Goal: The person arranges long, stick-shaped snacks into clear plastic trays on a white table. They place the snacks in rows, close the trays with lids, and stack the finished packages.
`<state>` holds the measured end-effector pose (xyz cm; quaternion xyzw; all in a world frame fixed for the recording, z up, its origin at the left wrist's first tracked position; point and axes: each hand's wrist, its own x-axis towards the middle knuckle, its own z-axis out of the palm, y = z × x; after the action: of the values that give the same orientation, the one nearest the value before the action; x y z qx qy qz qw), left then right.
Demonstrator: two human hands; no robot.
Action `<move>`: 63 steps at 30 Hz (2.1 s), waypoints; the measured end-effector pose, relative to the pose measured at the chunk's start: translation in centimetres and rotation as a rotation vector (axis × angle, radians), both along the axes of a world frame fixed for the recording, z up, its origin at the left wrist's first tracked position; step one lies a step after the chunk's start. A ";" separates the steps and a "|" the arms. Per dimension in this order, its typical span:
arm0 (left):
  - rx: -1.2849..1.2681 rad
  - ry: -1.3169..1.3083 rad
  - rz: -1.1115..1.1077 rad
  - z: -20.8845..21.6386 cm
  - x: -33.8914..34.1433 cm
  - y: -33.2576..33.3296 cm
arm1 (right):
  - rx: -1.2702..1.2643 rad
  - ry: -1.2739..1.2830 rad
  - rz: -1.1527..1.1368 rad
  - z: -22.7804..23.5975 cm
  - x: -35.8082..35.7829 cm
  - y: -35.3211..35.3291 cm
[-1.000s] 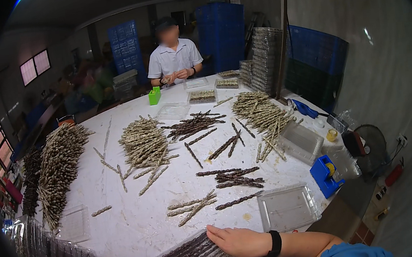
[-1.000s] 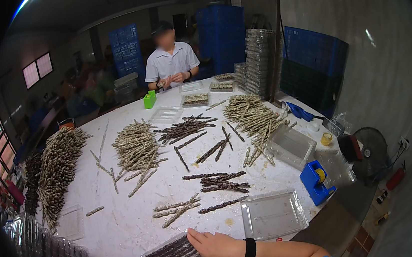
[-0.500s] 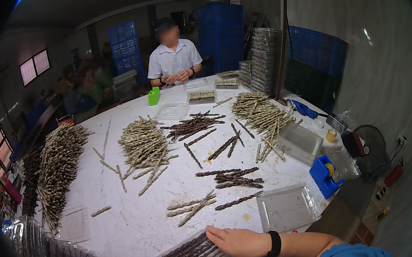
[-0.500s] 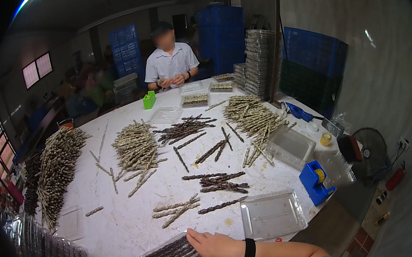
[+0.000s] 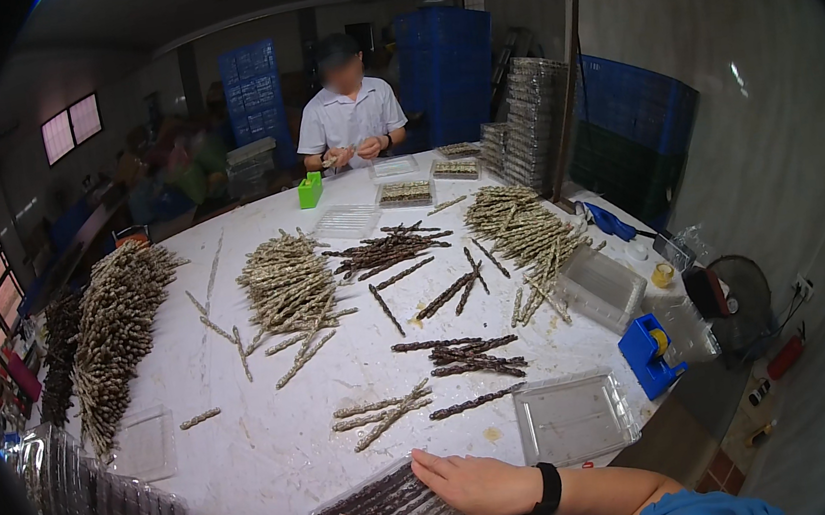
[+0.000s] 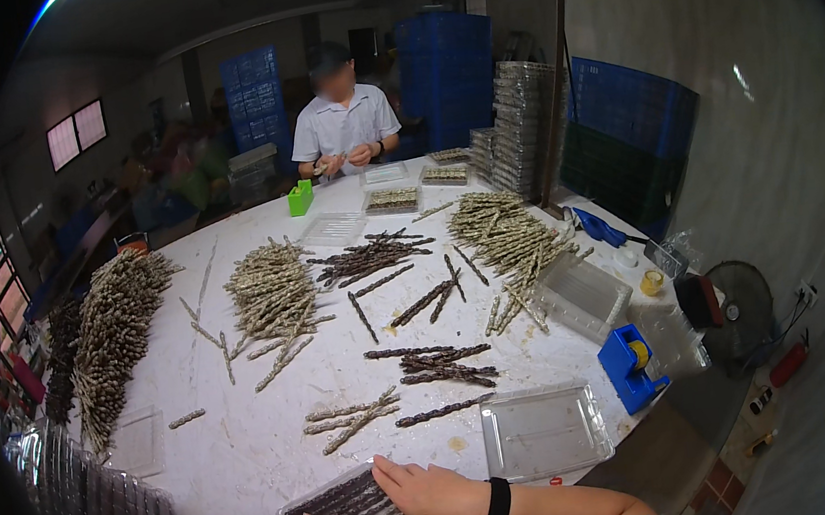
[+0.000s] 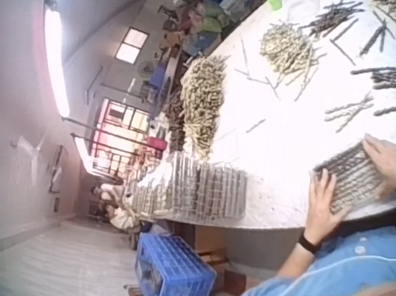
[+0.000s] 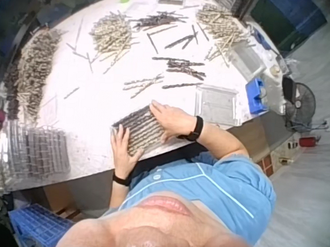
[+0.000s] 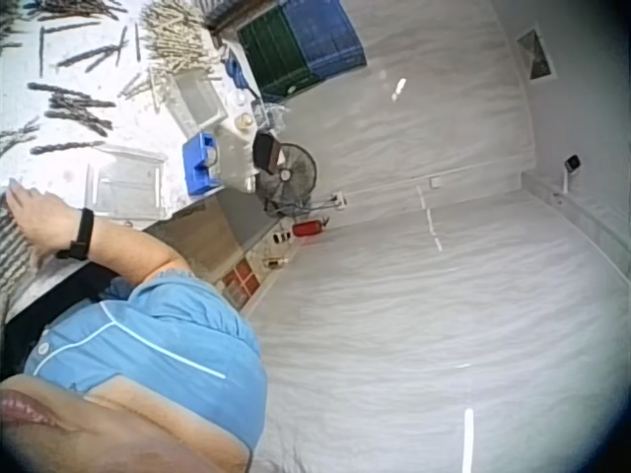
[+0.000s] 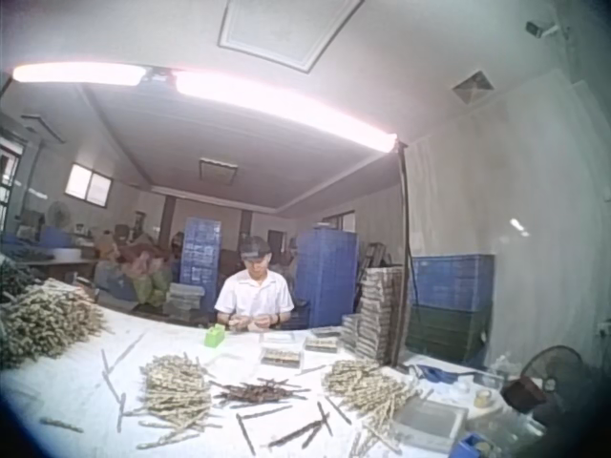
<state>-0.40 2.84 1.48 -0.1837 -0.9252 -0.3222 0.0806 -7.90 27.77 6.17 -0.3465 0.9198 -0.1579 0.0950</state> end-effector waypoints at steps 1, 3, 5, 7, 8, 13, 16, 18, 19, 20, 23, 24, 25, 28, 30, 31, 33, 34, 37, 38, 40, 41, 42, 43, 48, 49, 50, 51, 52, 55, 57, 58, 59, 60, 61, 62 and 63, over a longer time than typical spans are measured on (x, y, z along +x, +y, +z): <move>0.002 -0.005 0.005 0.0 0.0 0.0 | -0.007 -0.040 0.011 -0.1 -0.3 0.0; 0.002 -0.019 0.019 -0.1 0.2 0.0 | -0.017 -0.080 0.018 -0.6 -0.6 0.1; 0.004 -0.014 0.019 0.0 0.2 0.1 | -0.019 -0.080 0.005 -1.1 -0.6 0.1; 0.001 -0.017 0.019 0.0 0.2 0.1 | -0.018 -0.081 -0.001 -1.5 -0.6 0.2; -0.004 -0.020 0.021 0.0 0.2 0.1 | -0.019 -0.081 -0.002 -1.5 -0.6 0.1; 0.001 0.012 0.017 -0.6 0.1 0.0 | 0.052 -0.092 -0.014 -0.9 -0.6 -0.1; 0.002 0.032 0.029 -0.4 0.1 0.2 | 0.143 -0.057 -0.005 0.1 -0.9 -0.4; -0.031 0.104 0.045 0.2 0.0 0.6 | 0.246 0.016 0.012 0.8 -1.2 -0.8; -0.077 0.134 0.054 0.3 0.0 0.5 | 0.284 0.036 0.016 1.3 -1.6 -1.4; -0.115 0.168 0.059 0.2 -0.1 0.5 | 0.314 0.035 0.027 2.3 -2.0 -2.0; -0.033 0.077 0.098 -1.0 0.8 -0.5 | 0.212 0.045 0.094 2.0 -4.0 -4.6; -0.207 0.321 0.142 -0.1 1.3 -0.1 | 0.115 0.188 0.127 0.5 -4.6 -4.6; -0.070 0.367 0.137 0.2 1.8 -0.1 | 0.017 0.338 0.159 -0.9 -5.0 -4.7; 0.275 0.399 0.093 0.2 5.0 -1.4 | 0.145 0.100 0.151 -0.9 -4.6 -6.9; 0.462 0.212 0.054 0.4 7.3 -1.9 | 0.170 0.056 0.155 -0.2 -4.3 -7.7; 0.549 0.052 0.068 -0.1 8.5 -2.0 | 0.152 0.056 0.151 -0.1 -3.9 -8.0; 0.711 -0.329 0.248 -1.9 10.5 -2.4 | 0.112 0.017 0.149 -0.2 -2.8 -9.3; 0.741 -0.515 0.164 -3.4 11.3 -4.2 | 0.102 -0.022 0.140 -0.2 -2.4 -9.8; 1.424 -0.806 0.443 -3.0 12.2 -3.2 | 0.031 -0.108 0.161 -0.6 -0.8 -10.6; 1.419 -0.746 0.412 -2.9 12.2 -3.4 | 0.017 -0.151 0.179 -0.9 -0.4 -10.7; 1.406 -0.630 0.344 -2.9 12.0 -4.1 | -0.025 -0.230 0.217 -1.1 0.5 -10.4; 1.399 -0.568 0.307 -2.8 11.9 -4.2 | -0.038 -0.236 0.252 -1.3 1.0 -10.1; 1.500 -0.605 0.330 -2.6 11.7 -4.2 | -0.061 -0.262 0.230 -1.5 1.6 -9.6; 1.483 -0.610 0.315 -2.9 11.7 -4.2 | -0.084 -0.289 0.206 -1.5 2.1 -8.9; 1.387 -0.686 0.261 -2.1 11.7 -3.9 | -0.145 -0.275 0.164 -2.1 3.9 -4.2; 1.371 -0.709 0.256 -1.7 11.3 -3.3 | -0.210 -0.257 0.141 -2.9 4.2 -2.9; 1.328 -0.731 0.272 -0.8 10.5 -2.3 | -0.270 -0.240 0.115 -3.5 4.5 -1.4; 1.315 -0.755 0.227 -0.6 9.8 -1.8 | -0.352 -0.354 0.056 -3.6 5.0 -0.1; 1.301 -0.779 0.181 -0.9 8.9 -1.5 | -0.434 -0.467 -0.004 -3.6 5.6 1.2; 1.287 -0.850 0.154 -0.8 6.1 0.7 | -0.827 -0.819 -0.146 -4.1 7.0 4.2; 1.239 -0.873 0.100 -1.6 4.4 1.9 | -1.112 -0.898 -0.261 -5.4 8.6 5.8; 1.236 -0.878 0.070 -1.6 3.7 2.6 | -1.164 -0.832 -0.304 -5.3 9.2 6.6; 1.271 -0.898 0.026 -1.1 2.9 4.0 | -1.229 -0.763 -0.345 -4.9 10.0 7.3; 1.295 -0.913 -0.040 -0.7 2.3 5.6 | -1.267 -0.751 -0.374 -4.7 10.7 8.2; 1.318 -0.923 -0.104 -0.1 1.7 7.2 | -1.306 -0.737 -0.404 -4.3 11.3 8.9; 1.329 -0.925 -0.174 0.8 1.7 9.1 | -1.378 -0.734 -0.432 -3.7 11.9 9.3; 1.347 -0.928 -0.264 1.5 1.5 10.9 | -1.396 -0.741 -0.469 -3.6 12.5 10.3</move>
<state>1.08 13.69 2.96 -0.0515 -0.4444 -0.8572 -0.2550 4.61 38.04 2.59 -0.0502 0.5675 -0.8131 0.1197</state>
